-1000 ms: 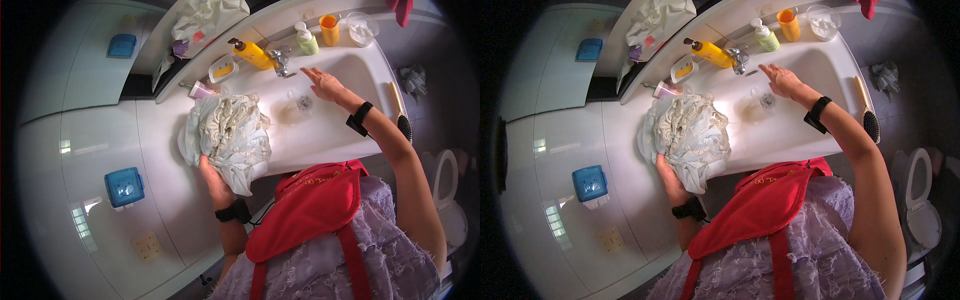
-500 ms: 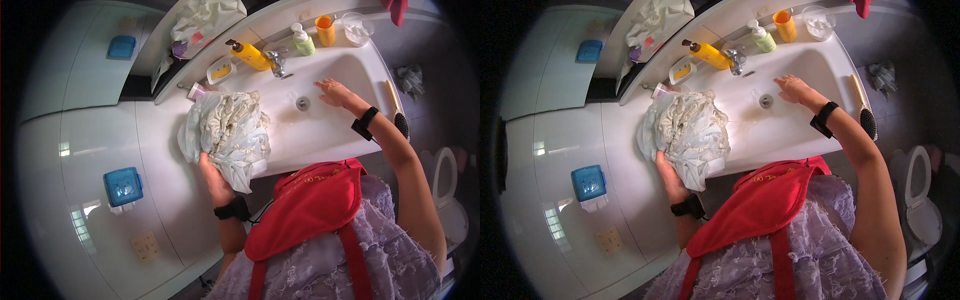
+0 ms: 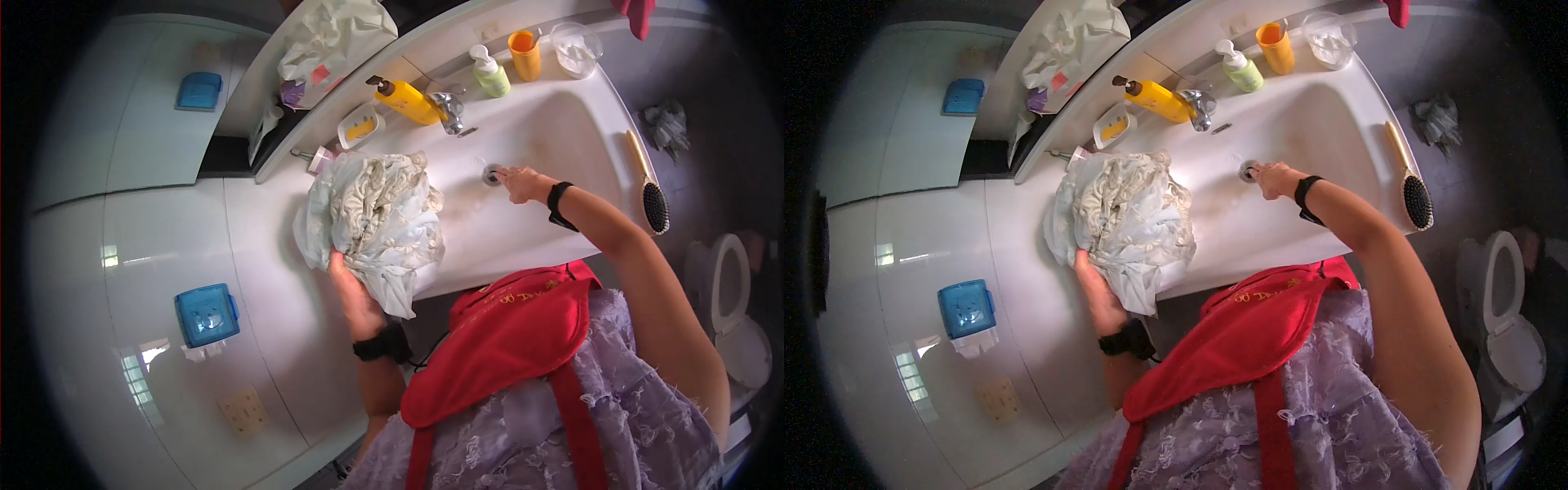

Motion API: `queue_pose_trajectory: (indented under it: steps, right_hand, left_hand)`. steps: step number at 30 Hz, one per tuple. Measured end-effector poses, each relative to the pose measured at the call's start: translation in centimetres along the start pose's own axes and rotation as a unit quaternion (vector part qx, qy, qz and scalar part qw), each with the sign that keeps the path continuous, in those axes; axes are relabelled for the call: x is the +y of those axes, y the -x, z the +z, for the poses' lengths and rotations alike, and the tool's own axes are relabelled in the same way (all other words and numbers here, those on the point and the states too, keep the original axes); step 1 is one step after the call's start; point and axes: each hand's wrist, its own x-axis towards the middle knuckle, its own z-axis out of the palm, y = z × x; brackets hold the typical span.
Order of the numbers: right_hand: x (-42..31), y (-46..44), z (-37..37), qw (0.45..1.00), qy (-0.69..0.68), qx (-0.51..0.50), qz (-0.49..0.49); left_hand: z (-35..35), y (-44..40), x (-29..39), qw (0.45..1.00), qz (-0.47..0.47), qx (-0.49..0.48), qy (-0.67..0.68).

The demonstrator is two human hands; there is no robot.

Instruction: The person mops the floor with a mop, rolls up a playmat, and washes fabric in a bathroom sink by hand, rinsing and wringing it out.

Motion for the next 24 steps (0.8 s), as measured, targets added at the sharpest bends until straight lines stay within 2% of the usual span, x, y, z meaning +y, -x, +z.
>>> queue_pose_trajectory:
  steps: [2,5,6,8,12,15,18,21,24]
  right_hand:
    - [-0.4,-2.0,1.1,0.999,0.031,0.017,-0.006]
    - [-0.3,-3.0,1.9,0.997,0.059,0.047,-0.028]
    - [-0.3,-3.0,2.0,0.995,0.066,0.058,-0.036]
    - [-0.5,-3.0,2.4,0.996,0.060,0.052,-0.039]
    - [-0.5,-3.3,2.7,0.997,0.052,0.024,-0.055]
    - [-0.2,-2.9,3.3,0.994,0.095,0.012,-0.059]
    - [-0.7,-3.5,3.6,0.994,0.099,-0.013,-0.054]
    - [-0.8,-3.4,4.2,0.993,0.089,0.069,-0.047]
    - [-0.8,-3.4,3.9,0.990,0.133,0.012,-0.037]
  left_hand:
    - [0.2,-0.1,0.0,1.000,0.009,-0.008,-0.006]
    - [0.6,0.0,0.2,0.999,-0.005,0.047,-0.024]
    - [0.3,-0.1,0.1,0.999,-0.007,0.032,-0.006]
    - [-0.4,-0.5,-0.4,1.000,-0.011,0.002,0.029]
    - [-0.4,-0.2,-0.9,0.999,0.022,0.032,0.013]
    - [0.0,0.4,-0.9,0.998,0.043,0.041,-0.006]
    - [0.1,-0.9,-0.2,1.000,0.005,0.021,-0.001]
    - [0.7,-0.8,-0.1,0.999,-0.005,0.032,0.006]
    - [0.3,-1.2,-0.3,1.000,0.000,0.016,0.019]
